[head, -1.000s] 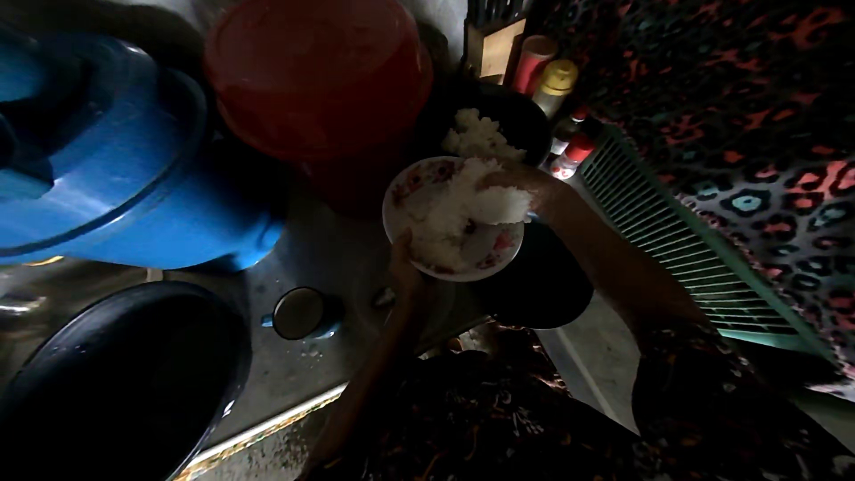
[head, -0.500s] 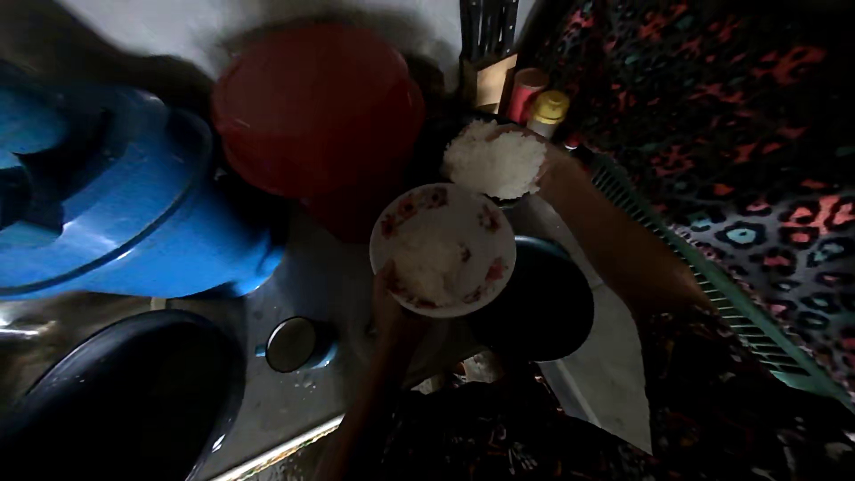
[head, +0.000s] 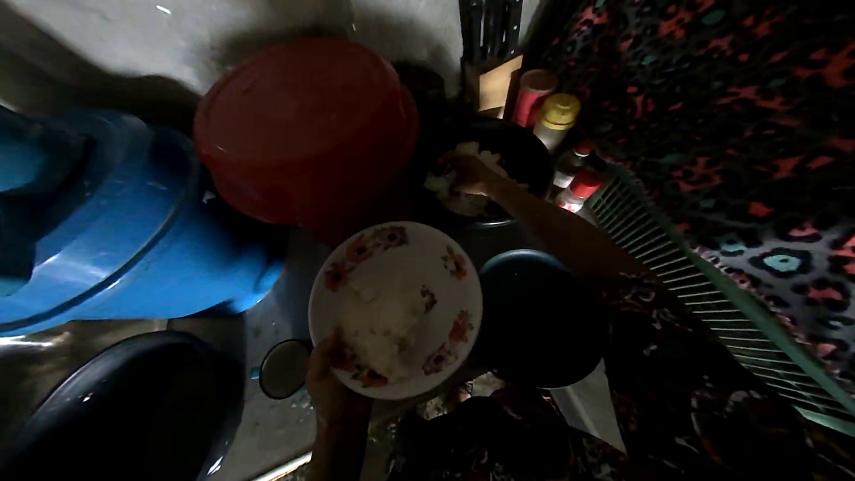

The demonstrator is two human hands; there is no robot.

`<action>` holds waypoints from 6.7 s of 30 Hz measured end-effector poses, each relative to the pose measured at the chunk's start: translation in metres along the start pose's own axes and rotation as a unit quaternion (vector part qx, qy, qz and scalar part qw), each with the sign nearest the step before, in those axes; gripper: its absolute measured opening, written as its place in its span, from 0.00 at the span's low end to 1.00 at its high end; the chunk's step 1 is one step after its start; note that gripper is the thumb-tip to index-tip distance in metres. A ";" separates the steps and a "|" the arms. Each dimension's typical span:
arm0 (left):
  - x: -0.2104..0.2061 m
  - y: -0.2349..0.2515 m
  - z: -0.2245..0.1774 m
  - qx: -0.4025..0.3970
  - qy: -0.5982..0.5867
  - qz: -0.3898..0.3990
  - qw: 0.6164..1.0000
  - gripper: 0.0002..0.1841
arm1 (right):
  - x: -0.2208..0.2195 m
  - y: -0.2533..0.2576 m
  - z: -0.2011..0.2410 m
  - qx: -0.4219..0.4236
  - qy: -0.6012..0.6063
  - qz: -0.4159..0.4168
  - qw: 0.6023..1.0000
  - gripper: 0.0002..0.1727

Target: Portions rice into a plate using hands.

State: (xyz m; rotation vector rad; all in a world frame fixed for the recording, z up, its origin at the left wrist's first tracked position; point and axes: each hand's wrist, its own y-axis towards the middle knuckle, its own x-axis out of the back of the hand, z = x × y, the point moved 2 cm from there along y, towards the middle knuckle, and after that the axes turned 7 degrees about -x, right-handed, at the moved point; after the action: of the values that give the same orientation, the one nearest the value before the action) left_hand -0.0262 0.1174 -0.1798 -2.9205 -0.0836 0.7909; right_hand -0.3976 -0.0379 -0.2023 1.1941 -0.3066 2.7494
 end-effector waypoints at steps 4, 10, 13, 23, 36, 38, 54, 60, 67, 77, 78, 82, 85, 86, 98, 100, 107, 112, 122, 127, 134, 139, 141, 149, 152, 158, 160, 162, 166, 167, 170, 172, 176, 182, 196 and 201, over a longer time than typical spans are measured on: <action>0.002 0.002 0.000 0.020 -0.004 0.003 1.000 0.26 | -0.004 0.007 0.010 -0.017 -0.073 0.036 0.997 0.23; 0.007 0.005 0.003 0.032 -0.011 0.006 0.999 0.28 | 0.021 -0.046 -0.012 0.009 -0.075 0.090 0.993 0.22; 0.008 0.007 0.003 0.039 -0.027 0.020 0.999 0.30 | 0.032 -0.063 -0.041 -0.031 -0.156 0.066 0.985 0.14; -0.006 0.008 0.004 0.062 -0.027 0.022 0.997 0.28 | 0.020 -0.039 -0.030 0.007 -0.238 -0.053 0.970 0.20; -0.011 0.006 0.013 0.087 -0.008 0.016 0.996 0.25 | -0.029 0.022 0.020 -0.049 -0.182 0.042 0.981 0.32; -0.010 0.004 0.013 0.091 0.012 0.008 0.996 0.22 | -0.030 0.035 0.015 -0.060 -0.136 0.014 0.989 0.28; 0.002 0.012 0.013 0.139 0.018 0.042 0.989 0.16 | 0.039 0.001 -0.004 -0.099 -0.102 -0.054 0.988 0.19; 0.005 0.023 0.024 0.172 -0.011 0.121 0.978 0.17 | 0.045 -0.102 0.050 -0.016 0.140 -0.097 0.985 0.18; 0.004 0.023 0.036 0.160 -0.027 0.216 0.963 0.25 | -0.046 -0.198 0.103 -0.027 0.021 0.122 0.992 0.33; 0.002 0.017 0.040 0.146 -0.036 0.212 0.966 0.27 | -0.108 -0.225 0.122 0.014 0.000 0.139 0.990 0.49; 0.002 0.017 0.039 0.150 -0.040 0.205 0.966 0.26 | -0.111 -0.226 0.125 0.003 0.004 0.139 0.990 0.49; 0.002 0.014 0.038 0.132 -0.016 0.178 0.975 0.24 | -0.123 -0.225 0.129 -0.010 -0.020 0.114 0.993 0.51; -0.002 0.010 0.036 0.122 -0.014 0.162 0.979 0.24 | -0.135 -0.223 0.122 0.001 -0.052 0.058 0.997 0.52; -0.004 0.009 0.036 0.123 -0.013 0.160 0.979 0.24 | -0.137 -0.222 0.118 0.002 -0.062 0.044 0.997 0.51; -0.015 0.021 0.037 0.140 -0.053 0.165 0.975 0.25 | -0.054 -0.198 0.100 -0.025 0.025 -0.002 0.999 0.34; -0.018 0.018 0.038 0.144 -0.042 0.153 0.977 0.24 | -0.042 -0.203 0.099 -0.054 0.139 0.023 0.989 0.34; -0.041 0.026 0.042 0.135 -0.032 0.173 0.975 0.26 | 0.003 -0.190 0.091 -0.061 0.301 0.100 0.946 0.30; -0.041 0.027 0.039 0.115 -0.058 0.119 0.985 0.23 | 0.081 -0.158 0.086 0.019 0.236 0.020 0.971 0.30; -0.007 0.003 0.016 0.091 -0.070 0.078 0.990 0.25 | 0.097 -0.009 -0.041 -0.057 -0.244 0.027 0.968 0.27; -0.002 -0.004 0.009 0.083 -0.079 0.057 0.992 0.26 | 0.073 0.025 -0.073 -0.090 -0.233 -0.052 0.967 0.30; 0.002 -0.008 0.008 0.092 -0.103 0.071 0.988 0.27 | 0.083 -0.060 0.066 -0.190 -0.183 -0.048 0.963 0.24; 0.001 -0.009 0.008 0.097 -0.098 0.075 0.988 0.27 | 0.082 -0.070 0.086 -0.162 -0.133 -0.111 0.972 0.23; 0.002 -0.009 0.007 0.097 -0.094 0.068 0.989 0.27 | 0.083 -0.032 0.041 -0.127 -0.156 -0.129 0.971 0.23; 0.000 -0.008 0.007 0.106 -0.115 0.094 0.983 0.26 | 0.044 0.043 0.023 -0.088 -0.036 -0.028 0.995 0.23; 0.003 -0.009 0.007 0.106 -0.128 0.105 0.981 0.27 | 0.021 0.043 0.031 -0.106 0.062 0.066 0.990 0.22; 0.006 -0.009 0.002 0.093 -0.081 0.082 0.989 0.25 | 0.034 0.036 0.022 -0.116 -0.163 -0.008 0.980 0.18; 0.005 -0.010 0.000 0.093 -0.079 0.083 0.989 0.24 | 0.052 0.022 0.004 -0.113 -0.186 -0.065 0.974 0.22; 0.005 -0.008 -0.001 0.097 -0.087 0.100 0.986 0.24 | 0.061 -0.001 -0.014 -0.138 -0.177 -0.077 0.972 0.20; 0.003 0.001 0.002 0.107 -0.069 0.101 0.987 0.23 | 0.062 -0.035 -0.043 -0.145 -0.256 -0.024 0.955 0.15; 0.002 0.003 0.003 0.109 -0.057 0.102 0.987 0.23 | 0.061 -0.044 -0.041 -0.134 -0.256 -0.026 0.957 0.15; -0.002 0.012 0.013 0.121 -0.040 0.128 0.984 0.23 | 0.064 -0.073 -0.021 -0.061 -0.223 -0.016 0.973 0.18; -0.005 0.019 0.019 0.141 -0.055 0.160 0.975 0.23 | 0.064 -0.102 0.008 -0.010 -0.160 -0.023 0.987 0.21; -0.014 0.028 0.031 0.154 -0.064 0.206 0.964 0.23 | 0.051 -0.168 0.084 0.028 0.014 -0.039 0.999 0.11; -0.020 0.026 0.035 0.143 -0.035 0.300 0.943 0.27 | -0.018 -0.188 0.089 -0.041 0.041 0.023 0.998 0.23; -0.024 0.044 0.034 0.043 0.042 0.309 0.949 0.30 | -0.112 -0.223 0.101 0.184 -0.109 0.096 0.972 0.17; -0.022 0.040 0.024 0.081 0.042 0.215 0.972 0.27 | -0.098 -0.217 0.090 0.065 -0.238 0.067 0.967 0.30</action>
State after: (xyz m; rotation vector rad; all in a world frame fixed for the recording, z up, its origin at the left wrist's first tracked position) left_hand -0.0567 0.0780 -0.1947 -2.8407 0.6108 0.6809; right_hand -0.2241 0.1477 -0.1851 1.9349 -0.2616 2.5848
